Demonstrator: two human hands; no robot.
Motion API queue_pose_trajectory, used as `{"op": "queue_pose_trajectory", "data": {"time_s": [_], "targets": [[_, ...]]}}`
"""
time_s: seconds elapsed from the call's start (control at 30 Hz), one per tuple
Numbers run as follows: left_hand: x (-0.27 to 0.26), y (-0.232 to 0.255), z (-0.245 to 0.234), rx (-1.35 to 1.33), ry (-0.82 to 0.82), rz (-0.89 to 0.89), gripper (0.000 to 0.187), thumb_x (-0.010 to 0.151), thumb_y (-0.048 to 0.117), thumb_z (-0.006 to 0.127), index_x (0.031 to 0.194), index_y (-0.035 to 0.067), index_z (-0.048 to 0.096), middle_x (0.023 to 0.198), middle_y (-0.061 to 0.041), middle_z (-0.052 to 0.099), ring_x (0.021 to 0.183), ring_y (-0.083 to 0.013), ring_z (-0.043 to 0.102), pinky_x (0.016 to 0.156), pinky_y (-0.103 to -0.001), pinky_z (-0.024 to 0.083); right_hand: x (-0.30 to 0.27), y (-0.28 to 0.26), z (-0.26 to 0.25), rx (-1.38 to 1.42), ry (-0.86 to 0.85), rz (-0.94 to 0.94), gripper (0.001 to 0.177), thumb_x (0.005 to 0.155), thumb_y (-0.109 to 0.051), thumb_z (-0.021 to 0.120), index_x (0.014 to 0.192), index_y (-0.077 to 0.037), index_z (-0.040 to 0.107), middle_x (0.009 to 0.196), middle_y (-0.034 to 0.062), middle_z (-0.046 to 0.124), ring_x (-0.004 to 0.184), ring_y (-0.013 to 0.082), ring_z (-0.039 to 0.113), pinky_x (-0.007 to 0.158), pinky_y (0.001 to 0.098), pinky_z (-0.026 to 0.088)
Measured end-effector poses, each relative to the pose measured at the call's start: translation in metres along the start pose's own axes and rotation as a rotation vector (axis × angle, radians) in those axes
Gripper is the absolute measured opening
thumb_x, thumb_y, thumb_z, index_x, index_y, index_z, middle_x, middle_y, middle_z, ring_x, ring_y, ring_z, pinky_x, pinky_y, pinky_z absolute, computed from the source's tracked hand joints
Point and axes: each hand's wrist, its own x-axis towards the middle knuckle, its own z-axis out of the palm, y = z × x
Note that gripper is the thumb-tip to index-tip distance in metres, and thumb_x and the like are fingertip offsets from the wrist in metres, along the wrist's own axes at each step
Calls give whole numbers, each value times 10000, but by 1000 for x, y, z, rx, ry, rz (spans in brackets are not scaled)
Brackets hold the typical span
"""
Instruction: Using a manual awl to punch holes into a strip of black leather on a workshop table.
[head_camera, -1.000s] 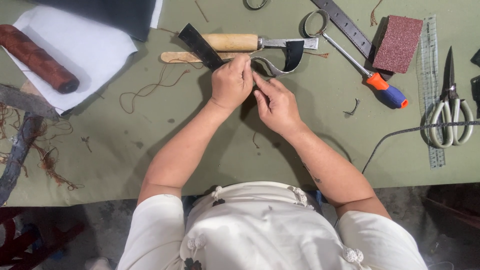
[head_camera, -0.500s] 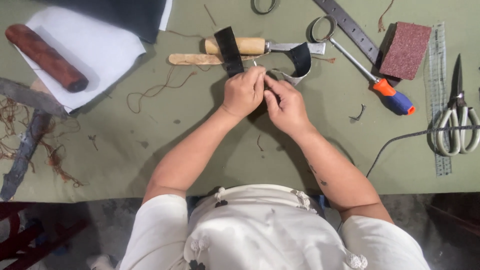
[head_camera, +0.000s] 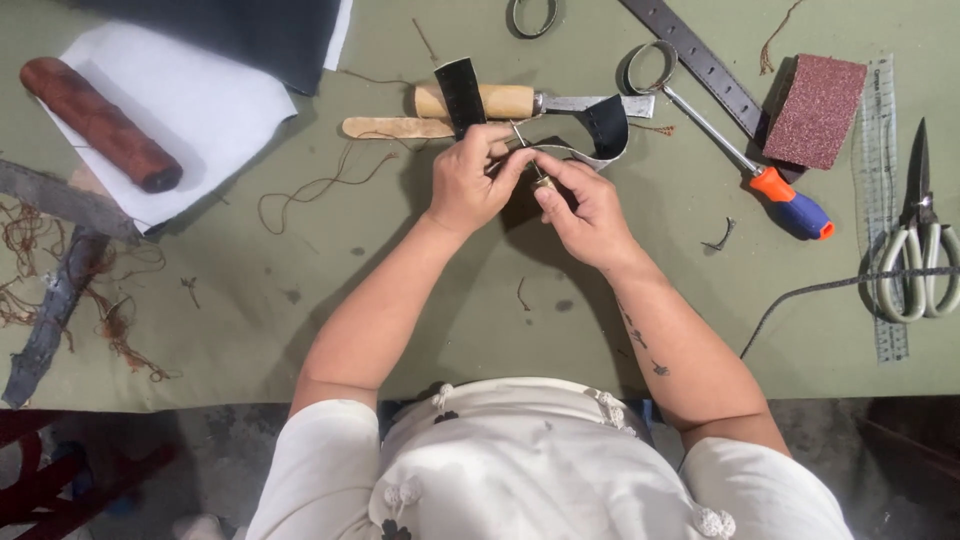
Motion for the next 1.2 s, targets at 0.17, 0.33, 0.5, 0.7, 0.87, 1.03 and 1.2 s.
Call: {"op": "queue_pose_trajectory", "data": {"time_s": [0.17, 0.33, 0.5, 0.7, 0.87, 1.03, 1.2], "targets": [[4, 1, -4, -46, 11, -1, 252, 917, 377, 775, 903, 160, 646, 635, -5, 657, 594, -248, 687, 581, -337, 569, 3, -13, 0, -18, 27, -13, 398, 989, -44, 681, 1382, 10, 649, 1037, 204, 665, 629, 222, 716, 681, 376, 563], [8, 3, -5, -94, -40, 63, 94, 949, 238, 727, 1031, 195, 715, 814, 14, 714, 731, -248, 730, 649, -352, 599, 2, -10, 1, 10, 59, -2, 391, 992, -57, 695, 1373, 22, 657, 972, 188, 655, 658, 225, 718, 682, 366, 568], [10, 1, -9, 2, -35, 132, 92, 974, 232, 685, 1058, 219, 721, 789, 26, 652, 696, -209, 700, 639, -320, 601, 6, -6, 1, -4, 63, -4, 379, 989, -86, 722, 1349, 23, 674, 950, 178, 659, 684, 233, 722, 694, 368, 567], [7, -9, -7, 60, -126, 149, 123, 929, 186, 683, 1046, 207, 713, 821, 4, 641, 764, -235, 702, 693, -341, 597, 13, -21, 1, -78, 84, -10, 365, 980, -142, 745, 1314, 0, 705, 865, 150, 664, 746, 280, 720, 749, 410, 540], [18, -22, -28, 94, -216, 142, 220, 809, 58, 719, 1018, 126, 738, 861, -71, 674, 846, -316, 693, 775, -410, 582, 11, -28, -2, -126, 182, 15, 314, 997, -174, 698, 1252, 8, 719, 737, 89, 656, 710, 226, 678, 772, 399, 520], [-24, -79, -37, 510, -120, -10, 504, 586, 95, 821, 1069, 224, 763, 979, 11, 703, 1056, -240, 653, 938, -402, 527, -4, -13, 0, -187, 190, 4, 304, 980, -198, 715, 1221, -14, 739, 731, 120, 680, 779, 322, 663, 816, 436, 508], [12, -88, -106, 459, 70, 2, 414, 683, -82, 760, 1051, 105, 741, 845, -77, 679, 868, -312, 684, 862, -418, 523, 21, 8, -7, 102, 330, -28, 293, 1038, -127, 599, 1266, 48, 658, 835, 130, 666, 646, 197, 672, 612, 341, 556]]}}
